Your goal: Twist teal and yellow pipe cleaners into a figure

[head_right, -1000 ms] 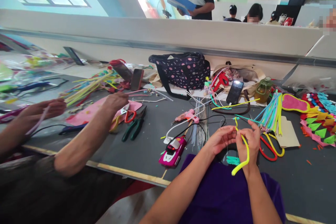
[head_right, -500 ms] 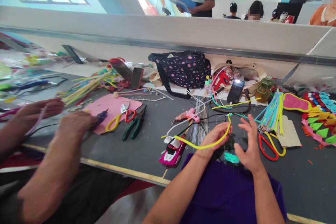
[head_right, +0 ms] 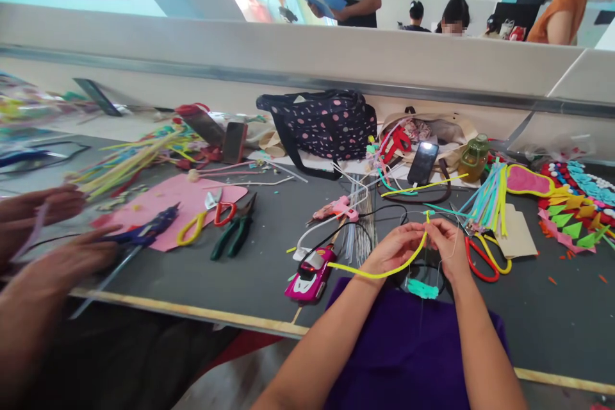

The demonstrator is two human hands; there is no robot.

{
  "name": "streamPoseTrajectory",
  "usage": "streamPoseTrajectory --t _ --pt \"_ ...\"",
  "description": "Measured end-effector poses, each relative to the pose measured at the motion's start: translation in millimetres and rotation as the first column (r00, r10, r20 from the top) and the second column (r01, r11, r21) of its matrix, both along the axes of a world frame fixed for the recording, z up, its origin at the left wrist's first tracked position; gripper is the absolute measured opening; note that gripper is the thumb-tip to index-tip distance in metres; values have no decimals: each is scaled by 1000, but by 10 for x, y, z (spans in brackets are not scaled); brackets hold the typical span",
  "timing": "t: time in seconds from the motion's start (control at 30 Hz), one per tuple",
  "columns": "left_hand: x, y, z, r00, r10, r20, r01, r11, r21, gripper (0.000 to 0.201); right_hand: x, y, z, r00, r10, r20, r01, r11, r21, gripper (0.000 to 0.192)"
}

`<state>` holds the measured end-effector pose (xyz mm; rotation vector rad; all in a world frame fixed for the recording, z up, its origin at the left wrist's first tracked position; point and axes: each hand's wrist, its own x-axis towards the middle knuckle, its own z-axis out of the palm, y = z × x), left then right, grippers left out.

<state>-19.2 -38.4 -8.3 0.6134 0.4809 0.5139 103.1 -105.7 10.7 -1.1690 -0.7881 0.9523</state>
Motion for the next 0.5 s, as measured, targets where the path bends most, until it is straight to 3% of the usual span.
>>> streamPoseTrajectory --t 0.1,0.17,0.2,0.27,0.3,0.37,0.4,0.5 --pt "-2 -19 68 998 11 -57 -11 1000 3 34 20 1 4 996 -48 -80 48 999 6 26" --pt "-3 -30 116 962 241 -132 -222 965 141 36 32 0 -8 991 -67 -119 67 998 -7 26" --pt "-7 -33 138 892 425 -154 -376 886 272 36 35 2 -18 988 -82 -130 81 997 -13 26" --pt "-26 -34 176 709 698 -100 -547 635 546 33 38 16 -38 983 -120 -142 118 993 -27 27" --pt "-41 -35 192 683 726 -78 -518 558 649 28 40 27 -43 979 -138 -147 134 990 -37 27" --pt "-74 -45 220 721 686 -98 -368 500 784 30 50 61 -31 975 -156 -157 148 987 -62 29" --pt "-88 -53 231 761 637 -126 -291 509 810 33 57 82 -10 975 -153 -163 143 987 -72 29" --pt "-109 -83 248 889 394 -235 -68 620 782 36 72 164 89 980 -108 -170 97 993 -73 29"
